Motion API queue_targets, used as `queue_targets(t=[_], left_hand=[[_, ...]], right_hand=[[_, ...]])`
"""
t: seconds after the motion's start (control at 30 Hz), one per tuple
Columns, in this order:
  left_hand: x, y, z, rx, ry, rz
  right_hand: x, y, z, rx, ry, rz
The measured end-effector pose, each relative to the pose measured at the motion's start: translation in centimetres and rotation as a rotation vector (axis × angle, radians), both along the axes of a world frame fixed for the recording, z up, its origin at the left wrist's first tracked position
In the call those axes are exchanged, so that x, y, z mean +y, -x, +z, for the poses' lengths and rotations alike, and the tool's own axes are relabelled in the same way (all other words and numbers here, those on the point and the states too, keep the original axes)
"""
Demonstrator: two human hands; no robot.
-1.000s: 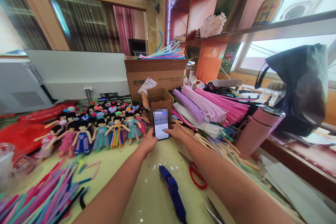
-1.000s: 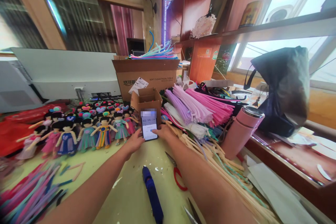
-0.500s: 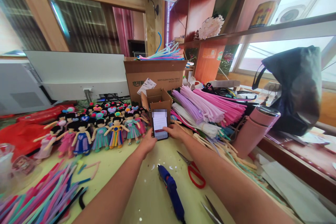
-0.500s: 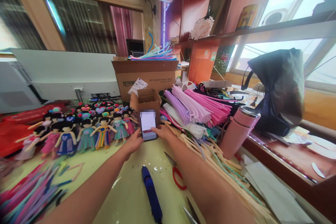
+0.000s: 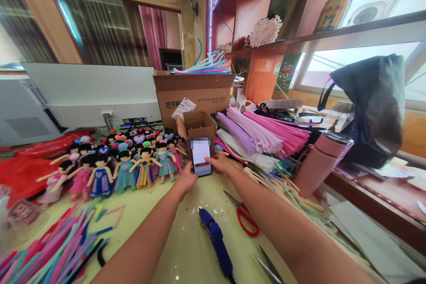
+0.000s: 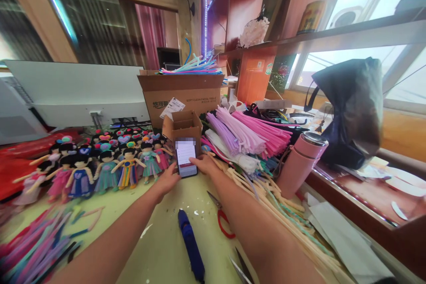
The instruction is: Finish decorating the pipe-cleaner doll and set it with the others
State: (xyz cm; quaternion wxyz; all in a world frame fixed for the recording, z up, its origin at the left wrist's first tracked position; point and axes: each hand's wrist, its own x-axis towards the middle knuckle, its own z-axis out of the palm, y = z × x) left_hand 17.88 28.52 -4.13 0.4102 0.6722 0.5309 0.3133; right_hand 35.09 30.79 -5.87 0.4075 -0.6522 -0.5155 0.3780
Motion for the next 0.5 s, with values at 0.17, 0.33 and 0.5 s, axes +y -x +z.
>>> queue_targets(t=[0.17,0.33,0.5], left_hand=[[0.0,-0.1,0.1,-0.013,0.017,-0.003],[0.1,-0.2,0.1,-0.012,0.029,0.005],[0.0,-0.1,0.1,-0.008,0.017,0.026]], right_hand=[[-0.1,0.3,0.4,0.043,0.028,-0.005],[0.1,0.3,0.6,0.059,0.031,-0.019],[0.9,0.5,0.7,0.042,-0.024,-0.030]])
